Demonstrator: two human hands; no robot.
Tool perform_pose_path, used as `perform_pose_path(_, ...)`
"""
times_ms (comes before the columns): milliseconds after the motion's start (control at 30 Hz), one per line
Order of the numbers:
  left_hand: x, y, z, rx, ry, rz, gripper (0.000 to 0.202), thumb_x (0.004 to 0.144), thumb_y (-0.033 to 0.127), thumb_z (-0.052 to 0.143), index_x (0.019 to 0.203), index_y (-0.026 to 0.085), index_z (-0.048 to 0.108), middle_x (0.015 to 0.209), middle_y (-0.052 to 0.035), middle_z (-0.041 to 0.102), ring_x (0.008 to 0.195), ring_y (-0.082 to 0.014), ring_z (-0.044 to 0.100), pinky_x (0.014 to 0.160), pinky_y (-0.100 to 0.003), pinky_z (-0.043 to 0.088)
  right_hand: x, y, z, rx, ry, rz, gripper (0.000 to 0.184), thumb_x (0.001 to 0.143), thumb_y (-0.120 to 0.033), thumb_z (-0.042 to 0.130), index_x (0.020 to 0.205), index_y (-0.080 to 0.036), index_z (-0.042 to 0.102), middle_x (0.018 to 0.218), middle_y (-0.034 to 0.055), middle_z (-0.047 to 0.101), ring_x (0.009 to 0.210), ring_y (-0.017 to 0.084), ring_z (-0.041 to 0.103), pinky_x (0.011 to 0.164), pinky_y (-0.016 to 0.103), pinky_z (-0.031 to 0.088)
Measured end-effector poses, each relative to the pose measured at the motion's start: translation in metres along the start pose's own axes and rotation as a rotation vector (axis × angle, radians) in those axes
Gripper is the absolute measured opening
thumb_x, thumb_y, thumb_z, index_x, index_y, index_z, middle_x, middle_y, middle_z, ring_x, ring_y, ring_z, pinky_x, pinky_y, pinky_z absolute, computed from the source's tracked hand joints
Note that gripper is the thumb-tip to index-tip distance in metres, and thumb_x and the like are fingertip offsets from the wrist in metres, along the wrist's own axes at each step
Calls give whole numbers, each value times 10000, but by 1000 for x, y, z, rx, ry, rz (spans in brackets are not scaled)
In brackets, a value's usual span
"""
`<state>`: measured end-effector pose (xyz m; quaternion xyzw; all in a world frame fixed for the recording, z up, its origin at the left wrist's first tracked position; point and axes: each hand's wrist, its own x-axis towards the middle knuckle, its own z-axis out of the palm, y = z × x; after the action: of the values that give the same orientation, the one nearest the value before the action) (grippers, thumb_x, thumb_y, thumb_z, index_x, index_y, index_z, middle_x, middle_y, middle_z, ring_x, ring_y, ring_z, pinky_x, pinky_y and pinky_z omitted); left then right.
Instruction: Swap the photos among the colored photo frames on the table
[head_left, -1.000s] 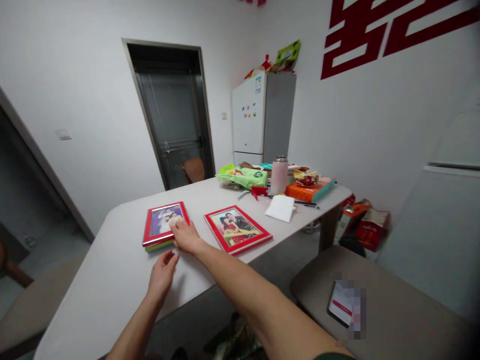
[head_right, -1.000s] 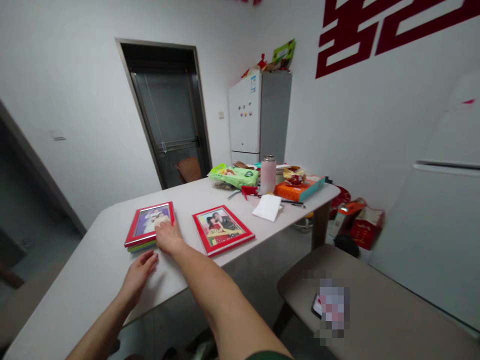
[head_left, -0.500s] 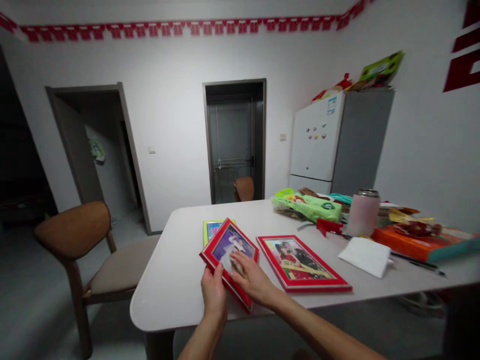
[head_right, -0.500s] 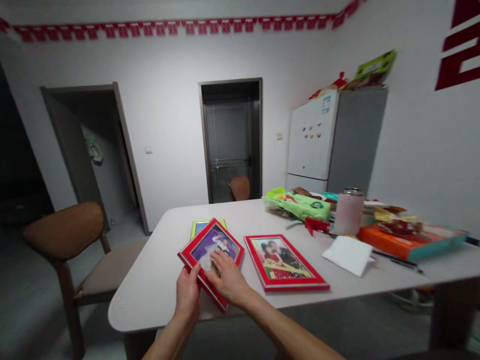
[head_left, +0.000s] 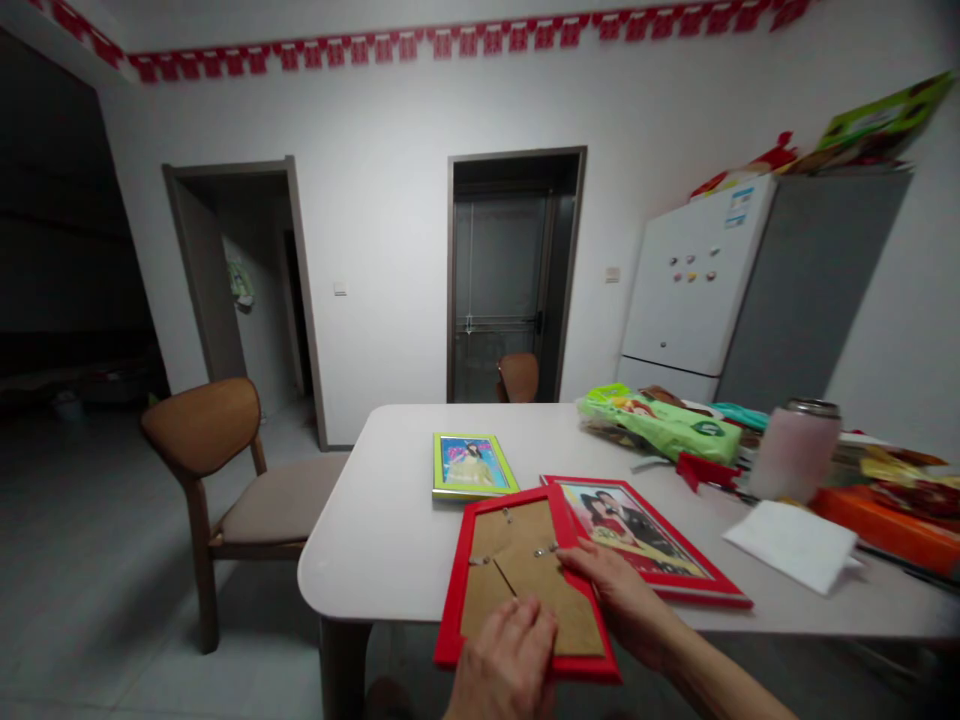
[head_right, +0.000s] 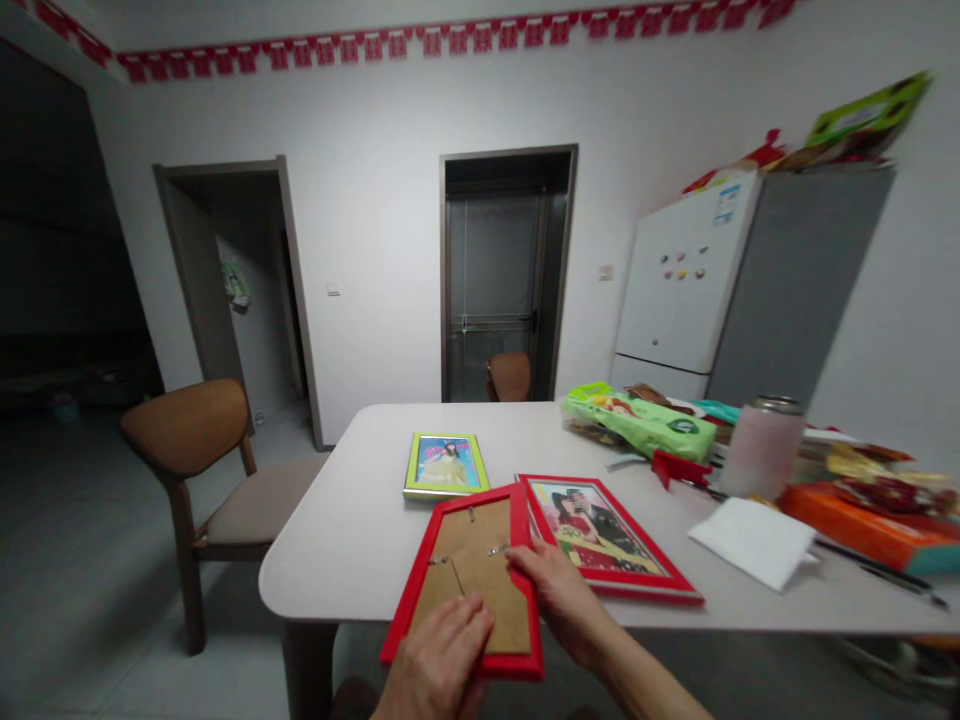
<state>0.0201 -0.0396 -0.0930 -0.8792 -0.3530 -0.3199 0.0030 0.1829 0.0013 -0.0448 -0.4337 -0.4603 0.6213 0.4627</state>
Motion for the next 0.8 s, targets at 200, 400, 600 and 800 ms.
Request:
perform_pose_path(200, -7, -1, 25, 117, -100, -83, 330, 807, 224, 382, 1119, 203, 486, 1157, -53, 524, 1021, -245, 501, 837, -331, 456, 30, 26, -15, -512, 96, -63, 314, 593, -191, 484, 884, -124, 579, 819, 72, 671, 722, 190, 613, 633, 271, 460)
perform_pose_path(400, -9, -2, 29, 163, -159, -89, 305, 816, 212, 370, 1083, 170, 513, 1139, -72, 536, 999, -251, 511, 818, -328, 463, 44, 41, -19, -1099, 253, -241, 303, 605, -216, 470, 867, -135, 599, 835, 104, 650, 772, 199, 585, 683, 257, 411)
perform_pose_path(600, -13, -3, 25, 119, -166, -115, 284, 775, 163, 449, 1049, 176, 523, 1126, -62, 548, 1019, -222, 494, 847, -307, 437, 43, 47, -14, -1351, 307, -234, 252, 657, -216, 442, 846, -133, 585, 816, 99, 615, 763, 183, 561, 688, 245, 377)
perform_pose_path(800, -6, -24, -11, -115, -179, -339, 427, 669, 195, 540, 1090, 142, 496, 1160, -89, 514, 1062, -205, 458, 930, -307, 355, 41, 42, -14, -1356, 254, -311, 400, 659, -206, 457, 1046, -132, 521, 955, 104, 554, 871, 179, 523, 758, 240, 374)
